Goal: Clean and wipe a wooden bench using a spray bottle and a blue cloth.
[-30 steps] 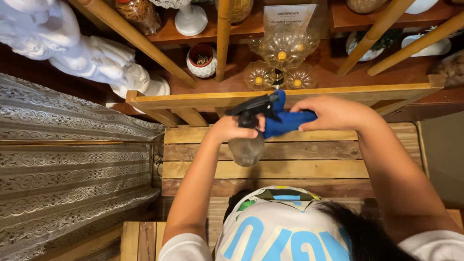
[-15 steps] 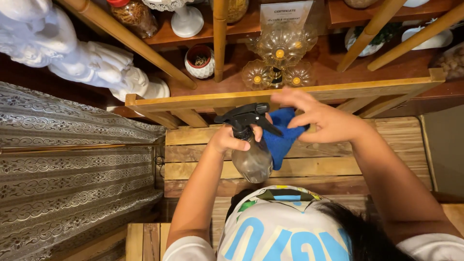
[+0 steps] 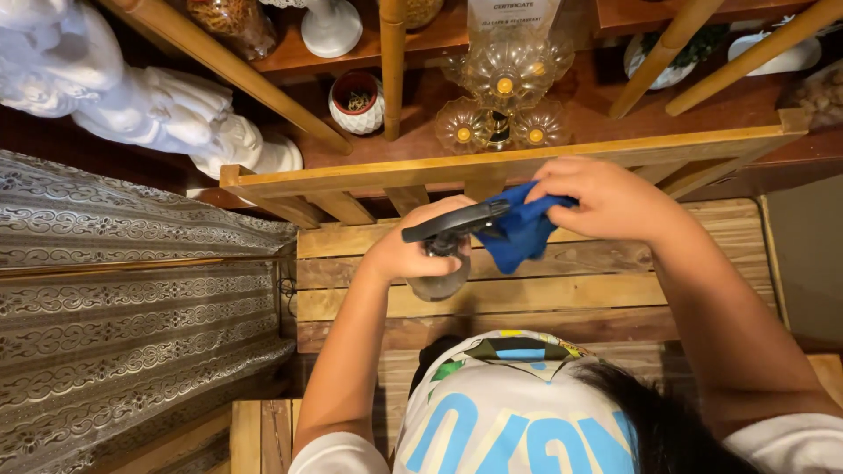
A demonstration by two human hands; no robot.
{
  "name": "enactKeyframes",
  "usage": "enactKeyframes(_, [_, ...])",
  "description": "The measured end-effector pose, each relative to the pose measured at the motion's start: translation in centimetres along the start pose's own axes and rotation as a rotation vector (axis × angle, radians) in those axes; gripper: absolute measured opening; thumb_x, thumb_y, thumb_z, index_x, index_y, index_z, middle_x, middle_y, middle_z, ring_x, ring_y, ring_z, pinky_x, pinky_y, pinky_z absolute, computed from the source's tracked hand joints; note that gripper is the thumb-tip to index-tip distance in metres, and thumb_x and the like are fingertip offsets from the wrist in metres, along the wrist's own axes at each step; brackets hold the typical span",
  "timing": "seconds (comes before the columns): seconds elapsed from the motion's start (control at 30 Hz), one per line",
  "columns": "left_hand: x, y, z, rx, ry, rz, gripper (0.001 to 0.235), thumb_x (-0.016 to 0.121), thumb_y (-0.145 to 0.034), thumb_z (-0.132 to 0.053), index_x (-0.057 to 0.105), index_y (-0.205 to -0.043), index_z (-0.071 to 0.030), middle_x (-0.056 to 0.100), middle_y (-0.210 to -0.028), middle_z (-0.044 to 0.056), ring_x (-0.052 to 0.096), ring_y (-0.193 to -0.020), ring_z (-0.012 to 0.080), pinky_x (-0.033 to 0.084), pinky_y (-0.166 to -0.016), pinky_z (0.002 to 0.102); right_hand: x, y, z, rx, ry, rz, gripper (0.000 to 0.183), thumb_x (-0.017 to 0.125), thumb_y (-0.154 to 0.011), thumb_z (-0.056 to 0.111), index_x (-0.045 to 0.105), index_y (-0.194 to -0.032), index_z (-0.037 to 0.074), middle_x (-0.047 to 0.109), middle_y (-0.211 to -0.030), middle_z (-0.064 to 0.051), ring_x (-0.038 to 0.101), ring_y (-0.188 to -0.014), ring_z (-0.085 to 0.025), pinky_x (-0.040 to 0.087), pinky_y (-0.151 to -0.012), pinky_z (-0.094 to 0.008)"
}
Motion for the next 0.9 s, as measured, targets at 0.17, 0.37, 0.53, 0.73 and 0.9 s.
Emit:
enactKeyframes(0.17, [0.2, -0.2, 0.9, -0.116, -0.031, -0.015, 0.071, 0.070, -0.077, -0.001, 0.051, -0.146, -0.001, 0.070, -0.111, 0.008, 0.071, -0.096, 0.0164, 0.059, -0.087, 0.034, 0.3, 0.5, 0.2, 0.056, 0.099, -0.020, 0.025, 0.069, -0.081, 0.011, 0.072, -0.105, 0.009, 0.070, -0.105, -0.009, 0.068, -0.100, -0.028, 0.055, -0.085, -0.037])
enactKeyframes(0.37, [-3.0, 2.6, 7.6, -0.059, 0.134, -0.112, 0.058, 0.074, -0.081, -0.003, 0.056, -0.136, 0.000, 0.070, -0.111, 0.010, 0.067, -0.108, 0.0206, 0.054, -0.100, 0.037, 1.5, 1.3, -3.3, 0.362, -0.249, -0.027, 0.042, 0.070, -0.088, 0.017, 0.060, -0.128, 0.010, 0.070, -0.108, -0.004, 0.067, -0.098, -0.017, 0.055, -0.085, -0.032])
enactKeyframes(0.53, [-3.7, 3.1, 9.5, -0.064, 0.394, -0.158, 0.055, 0.079, -0.077, -0.010, 0.062, -0.129, -0.002, 0.071, -0.112, 0.010, 0.068, -0.109, 0.0223, 0.052, -0.101, 0.038, 3.2, 1.6, -4.0, 0.371, -0.448, -0.005, 0.044, 0.070, -0.091, 0.016, 0.060, -0.132, 0.010, 0.070, -0.110, -0.001, 0.064, -0.100, -0.009, 0.055, -0.087, -0.029])
enactKeyframes(0.73, [-2.3, 2.1, 7.3, -0.157, 0.170, -0.090, 0.048, 0.081, -0.084, -0.008, 0.063, -0.129, 0.001, 0.072, -0.117, 0.011, 0.068, -0.111, 0.0207, 0.056, -0.099, 0.037, 4.1, 2.6, -5.1, 0.599, -0.424, 0.062, 0.035, 0.071, -0.091, 0.017, 0.066, -0.126, 0.015, 0.073, -0.102, -0.003, 0.067, -0.090, -0.012, 0.058, -0.078, -0.030])
enactKeyframes(0.9, [-1.0, 0.0, 2.0, -0.108, -0.039, -0.053, 0.066, 0.076, -0.077, -0.005, 0.056, -0.140, -0.002, 0.069, -0.118, 0.008, 0.068, -0.108, 0.0182, 0.057, -0.096, 0.035, 1.2, 1.5, -3.2, 0.281, -0.244, -0.071, 0.033, 0.073, -0.089, 0.017, 0.064, -0.121, 0.012, 0.072, -0.109, -0.002, 0.068, -0.097, -0.015, 0.054, -0.084, -0.030])
Point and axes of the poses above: each hand's wrist, its own y-axis away from the middle knuckle, its own x-axis out of the palm, z = x × y, the point moved 9 cm from there along -y, towards the middle knuckle
